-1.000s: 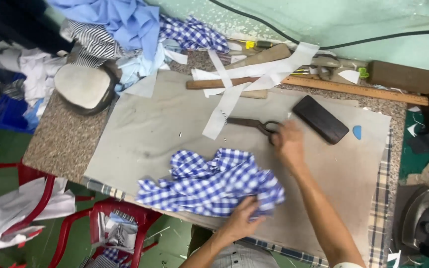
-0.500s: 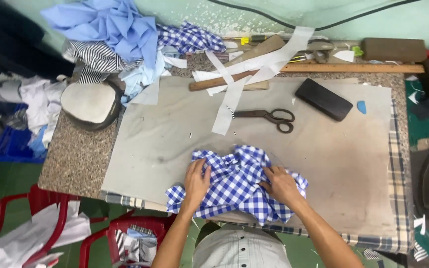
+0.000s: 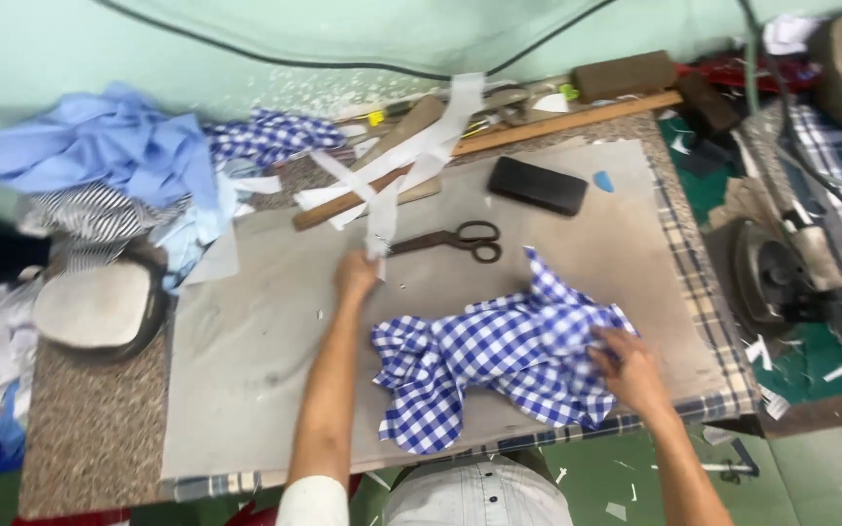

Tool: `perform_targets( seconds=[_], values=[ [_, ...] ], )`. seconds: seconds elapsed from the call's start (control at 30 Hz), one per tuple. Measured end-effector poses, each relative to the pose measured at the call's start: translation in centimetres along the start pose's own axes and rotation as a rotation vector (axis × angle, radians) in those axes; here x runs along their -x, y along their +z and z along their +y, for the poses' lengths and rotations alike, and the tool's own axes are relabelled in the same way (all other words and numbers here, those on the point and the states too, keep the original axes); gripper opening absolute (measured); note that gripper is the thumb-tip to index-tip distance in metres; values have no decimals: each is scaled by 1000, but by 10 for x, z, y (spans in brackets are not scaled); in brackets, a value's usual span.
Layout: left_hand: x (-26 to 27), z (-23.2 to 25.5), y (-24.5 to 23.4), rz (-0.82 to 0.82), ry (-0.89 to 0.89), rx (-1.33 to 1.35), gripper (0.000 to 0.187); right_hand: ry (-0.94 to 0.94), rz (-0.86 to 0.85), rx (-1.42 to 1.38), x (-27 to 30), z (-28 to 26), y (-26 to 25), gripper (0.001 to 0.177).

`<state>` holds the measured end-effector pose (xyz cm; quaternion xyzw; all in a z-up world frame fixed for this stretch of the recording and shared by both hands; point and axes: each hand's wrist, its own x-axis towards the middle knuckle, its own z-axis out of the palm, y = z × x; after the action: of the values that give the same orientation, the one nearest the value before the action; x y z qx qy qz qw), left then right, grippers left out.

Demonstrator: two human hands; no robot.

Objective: The person irons a striped fabric strip on a worktable using an iron and a pressing block. After finishing, they pick up a blue and white checkered shirt, spread it on the table, and begin cutting a piece of it with scissors.

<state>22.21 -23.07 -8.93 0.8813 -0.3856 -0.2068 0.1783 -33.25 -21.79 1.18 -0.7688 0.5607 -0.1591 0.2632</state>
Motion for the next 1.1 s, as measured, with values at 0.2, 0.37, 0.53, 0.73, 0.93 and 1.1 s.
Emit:
perform_targets(
  seconds=[0.2,0.37,0.53,0.73,0.93,1.1],
  values=[
    [-59,60,-93,402,2,675,35,116,-45,-13,13,0,-9,42],
    [70,137,-77,-24,325,478,35,-22,278,49,-28,-43,2,32],
    [218,158,-30,-501,497,-108,70,209,-36,205,-111,-71,33,73],
    [183,51,-42,-405,473,142,34,211,-2,118,-168,-17,20,37],
    [183,26,-277,499,939,6,36,-167,520,-249,-136,-85,-150,9],
    [235,31,-343,993,1112,-420,10,-586,673,-454,-86,-117,-184,32]
  ],
)
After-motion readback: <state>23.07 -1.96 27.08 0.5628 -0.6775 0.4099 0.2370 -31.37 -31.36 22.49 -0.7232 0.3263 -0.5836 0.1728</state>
